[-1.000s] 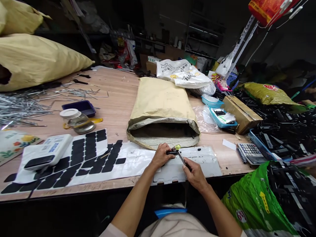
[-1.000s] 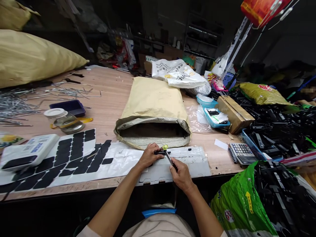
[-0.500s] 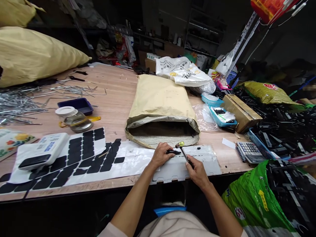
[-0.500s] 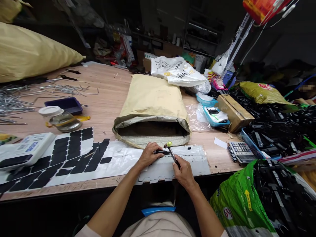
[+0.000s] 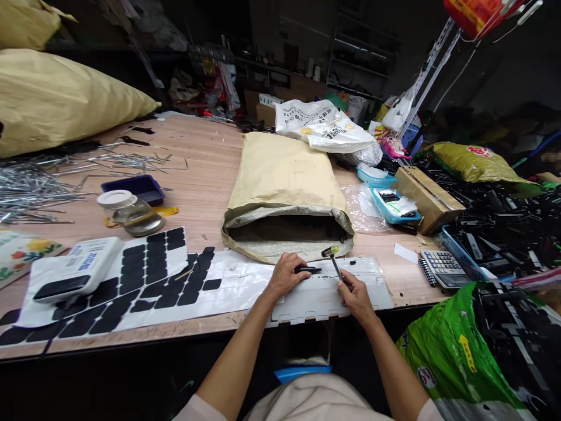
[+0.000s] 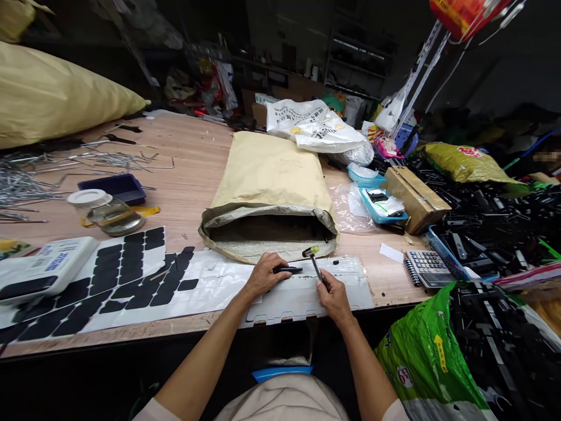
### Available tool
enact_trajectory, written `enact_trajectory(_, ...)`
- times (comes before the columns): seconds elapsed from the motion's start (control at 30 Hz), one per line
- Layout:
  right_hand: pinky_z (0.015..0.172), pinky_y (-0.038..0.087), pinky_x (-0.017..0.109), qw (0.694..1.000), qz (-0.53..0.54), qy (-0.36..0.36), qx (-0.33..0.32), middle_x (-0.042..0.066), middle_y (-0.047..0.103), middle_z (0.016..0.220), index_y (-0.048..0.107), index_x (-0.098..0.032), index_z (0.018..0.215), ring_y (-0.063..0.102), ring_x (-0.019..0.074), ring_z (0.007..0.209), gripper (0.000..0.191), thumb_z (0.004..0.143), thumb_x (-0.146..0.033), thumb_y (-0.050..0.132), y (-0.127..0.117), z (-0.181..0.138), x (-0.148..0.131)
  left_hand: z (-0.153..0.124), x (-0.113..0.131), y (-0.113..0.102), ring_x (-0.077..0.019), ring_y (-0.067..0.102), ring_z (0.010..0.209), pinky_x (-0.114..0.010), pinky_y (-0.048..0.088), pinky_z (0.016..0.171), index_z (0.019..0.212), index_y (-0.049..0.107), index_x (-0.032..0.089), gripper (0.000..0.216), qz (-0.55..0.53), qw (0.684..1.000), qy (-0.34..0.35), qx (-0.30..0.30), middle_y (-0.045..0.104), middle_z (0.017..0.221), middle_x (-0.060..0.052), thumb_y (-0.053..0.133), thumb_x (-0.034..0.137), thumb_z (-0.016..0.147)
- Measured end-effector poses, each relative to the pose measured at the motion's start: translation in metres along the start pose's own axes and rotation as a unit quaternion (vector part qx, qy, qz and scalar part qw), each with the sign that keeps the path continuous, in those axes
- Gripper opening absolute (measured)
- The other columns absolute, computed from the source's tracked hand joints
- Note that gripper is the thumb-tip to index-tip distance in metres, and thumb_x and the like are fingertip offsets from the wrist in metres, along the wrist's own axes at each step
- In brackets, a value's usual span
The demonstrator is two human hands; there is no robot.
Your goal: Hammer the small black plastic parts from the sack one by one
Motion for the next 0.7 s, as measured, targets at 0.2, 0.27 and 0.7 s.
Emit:
enact_trajectory(0.2, 0.034, 0.039, 0.019, 0.989, 0.139, 0.031, 0.044, -0.004, 0.058, 0.066, 0.065, -0.017, 0.103, 0.048, 0.0077, 0.039, 0.037, 0.084, -0.048, 0.067, -0.011, 0.01, 0.012, -0.024, 0.031, -0.009, -0.0246, 0.055, 0.093, -0.038, 0.041, 0.088, 0.093, 0.069, 0.021, 0.022, -0.039, 0.997, 0.047, 0.05, 0.069, 0.092, -0.007, 0.063, 0.042, 0.09)
enact_trajectory(0.27, 0.033, 0.039, 0.019, 0.987, 0.147, 0.038, 0.043, -0.004, 0.058, 0.066, 0.065, -0.016, 0.104, 0.048, 0.0075, 0.039, 0.039, 0.082, -0.049, 0.068, -0.012, 0.011, 0.011, -0.052, 0.051, -0.004, -0.0235, 0.057, 0.091, -0.037, 0.042, 0.086, 0.1, 0.068, 0.021, 0.024, -0.07, 0.994, 0.078, 0.03, 0.07, 0.094, -0.008, 0.056, 0.041, 0.094)
enact_trajectory(0.7, 0.034, 0.039, 0.019, 0.99, 0.136, 0.031, 0.013, -0.005, 0.058, 0.067, 0.065, -0.017, 0.114, 0.049, 0.0076, 0.04, 0.04, 0.086, -0.046, 0.066, -0.009, 0.008, 0.014, -0.151, 0.025, 0.075, -0.0287, 0.068, 0.1, -0.035, 0.048, 0.082, 0.109, 0.068, 0.025, 0.028, 0.041, 0.95, -0.152, -0.27, 0.073, 0.105, -0.008, 0.05, 0.041, 0.094)
Point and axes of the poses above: each hand's wrist, its own z-axis towards the middle knuckle, its own y-axis out of the palm, x = y × z, the point moved 3 cm from there along z, towards the middle knuckle
